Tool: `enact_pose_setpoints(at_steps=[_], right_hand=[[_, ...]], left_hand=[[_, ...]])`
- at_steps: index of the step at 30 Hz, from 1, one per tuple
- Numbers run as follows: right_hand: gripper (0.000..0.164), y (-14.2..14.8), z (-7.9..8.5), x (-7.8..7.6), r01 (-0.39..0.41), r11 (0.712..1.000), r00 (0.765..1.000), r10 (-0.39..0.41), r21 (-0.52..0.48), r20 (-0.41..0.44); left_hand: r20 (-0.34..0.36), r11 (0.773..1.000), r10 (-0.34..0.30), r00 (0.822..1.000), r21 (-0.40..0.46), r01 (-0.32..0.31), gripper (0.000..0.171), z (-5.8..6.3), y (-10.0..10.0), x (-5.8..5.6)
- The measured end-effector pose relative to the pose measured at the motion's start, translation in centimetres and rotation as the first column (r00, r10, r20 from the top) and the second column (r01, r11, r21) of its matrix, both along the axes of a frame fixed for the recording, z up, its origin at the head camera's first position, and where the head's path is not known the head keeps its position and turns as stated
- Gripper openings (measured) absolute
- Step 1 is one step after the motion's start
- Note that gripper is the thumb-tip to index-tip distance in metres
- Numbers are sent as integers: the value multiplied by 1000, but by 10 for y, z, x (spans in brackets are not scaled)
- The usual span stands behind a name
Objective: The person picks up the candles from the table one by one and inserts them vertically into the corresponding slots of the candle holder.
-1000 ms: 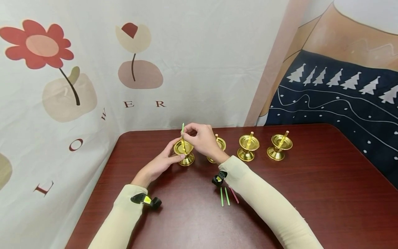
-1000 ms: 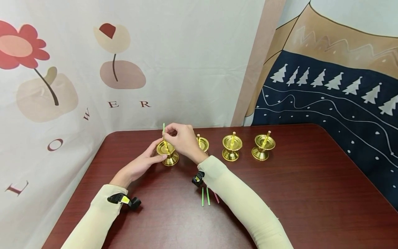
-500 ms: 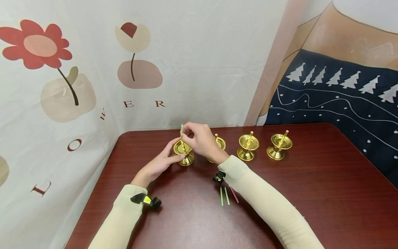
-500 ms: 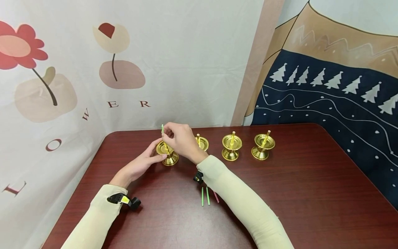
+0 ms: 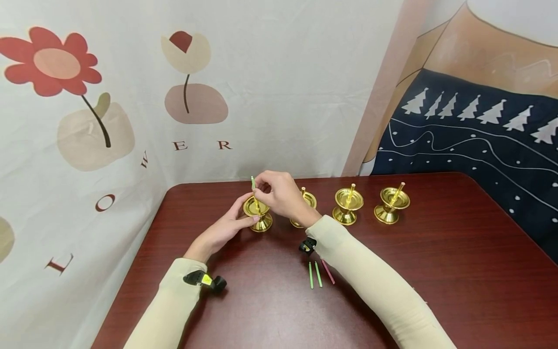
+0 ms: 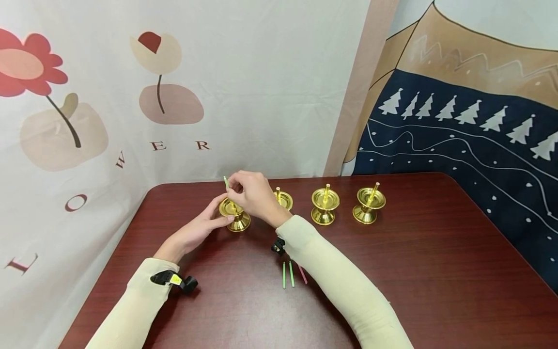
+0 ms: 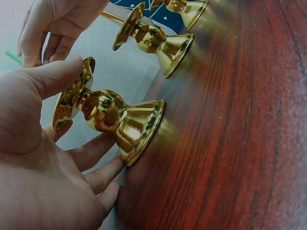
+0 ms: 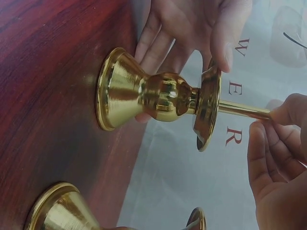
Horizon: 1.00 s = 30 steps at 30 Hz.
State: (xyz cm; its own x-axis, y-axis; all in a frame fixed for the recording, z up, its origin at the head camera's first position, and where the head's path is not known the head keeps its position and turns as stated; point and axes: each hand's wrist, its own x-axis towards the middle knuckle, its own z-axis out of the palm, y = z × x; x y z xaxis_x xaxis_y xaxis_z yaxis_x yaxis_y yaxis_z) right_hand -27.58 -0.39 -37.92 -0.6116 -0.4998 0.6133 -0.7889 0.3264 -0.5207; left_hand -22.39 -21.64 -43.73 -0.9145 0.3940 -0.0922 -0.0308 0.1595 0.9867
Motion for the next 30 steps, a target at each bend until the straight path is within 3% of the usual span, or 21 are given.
enact_pose_setpoints(at_steps=[17,30], right_hand=[[6,6,0,11,73,997,993,-75,20,88],[9,52,5,36,43,997,994,-37,-63,103]], left_hand=[[8,1000,-7,1000,22,7,77,0,0,0],[6,1000,29,1000,11,-29,78,-1,2,0]])
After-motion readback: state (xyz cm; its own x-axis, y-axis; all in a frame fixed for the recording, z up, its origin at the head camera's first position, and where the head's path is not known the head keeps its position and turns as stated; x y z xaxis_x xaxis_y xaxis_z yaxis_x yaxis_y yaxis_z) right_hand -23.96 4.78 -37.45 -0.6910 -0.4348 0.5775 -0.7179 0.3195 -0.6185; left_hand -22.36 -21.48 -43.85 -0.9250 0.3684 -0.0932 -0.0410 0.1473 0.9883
